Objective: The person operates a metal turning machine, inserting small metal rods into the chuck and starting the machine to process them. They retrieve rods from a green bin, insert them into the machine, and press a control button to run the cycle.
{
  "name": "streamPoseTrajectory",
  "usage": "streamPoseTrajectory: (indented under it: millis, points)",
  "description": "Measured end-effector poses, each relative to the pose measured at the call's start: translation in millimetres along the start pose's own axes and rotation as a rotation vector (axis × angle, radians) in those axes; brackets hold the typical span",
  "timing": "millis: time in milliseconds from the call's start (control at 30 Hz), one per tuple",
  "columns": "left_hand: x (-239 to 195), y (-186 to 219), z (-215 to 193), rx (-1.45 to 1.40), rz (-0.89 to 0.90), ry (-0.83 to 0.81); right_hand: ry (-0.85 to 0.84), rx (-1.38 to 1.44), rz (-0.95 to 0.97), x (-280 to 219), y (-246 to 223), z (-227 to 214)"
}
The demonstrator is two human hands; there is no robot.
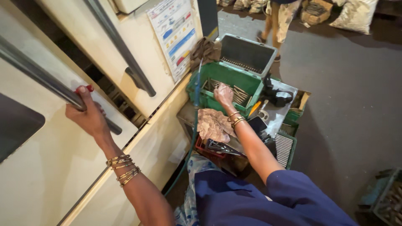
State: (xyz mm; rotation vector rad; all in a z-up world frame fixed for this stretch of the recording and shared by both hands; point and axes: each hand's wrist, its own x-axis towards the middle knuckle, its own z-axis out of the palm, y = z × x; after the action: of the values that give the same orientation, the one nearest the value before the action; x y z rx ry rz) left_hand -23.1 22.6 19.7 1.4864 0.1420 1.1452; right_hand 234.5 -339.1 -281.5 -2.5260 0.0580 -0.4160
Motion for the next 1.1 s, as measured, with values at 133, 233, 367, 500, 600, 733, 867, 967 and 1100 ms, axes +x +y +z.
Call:
streamPoseTrajectory:
  millis: [133, 233, 367, 500, 600, 733, 867, 967, 1100]
  points:
    - [-2, 12, -32, 0.000, 0.062, 0.025, 0.025, -0.040, -0.022, 3, -1, -2]
    - [-7, 19, -60, 0.012, 0.070, 0.070, 0.074, -0.154, -0.079, 0, -3, 0]
    - [-8, 30, -95, 0.012, 0.090, 0.133, 0.120, -0.252, -0.187, -4, -3, -5]
    - [-11, 40, -130, 0.059, 0.132, 0.186, -0.131, -0.119, -0.034, 2, -8, -13]
    - [-13, 46, -157, 0.089, 0.117, 0.233, -0.296, -0.110, 0.059, 9, -12, -18]
    - [-14, 54, -193, 0.131, 0.105, 0.286, -0.420, -0.133, 0.100, 10, -16, -19]
    - [-17, 59, -225, 0.171, 0.173, 0.264, -0.393, -0.135, 0.075, 9, -17, -23]
    - [-23, 69, -254, 0.157, 0.116, 0.242, -0.368, -0.130, 0.078, 6, -21, -24]
    - [-2, 89, -283, 0.231, 0.204, 0.250, -0.384, -0.155, 0.102, 5, -25, -29]
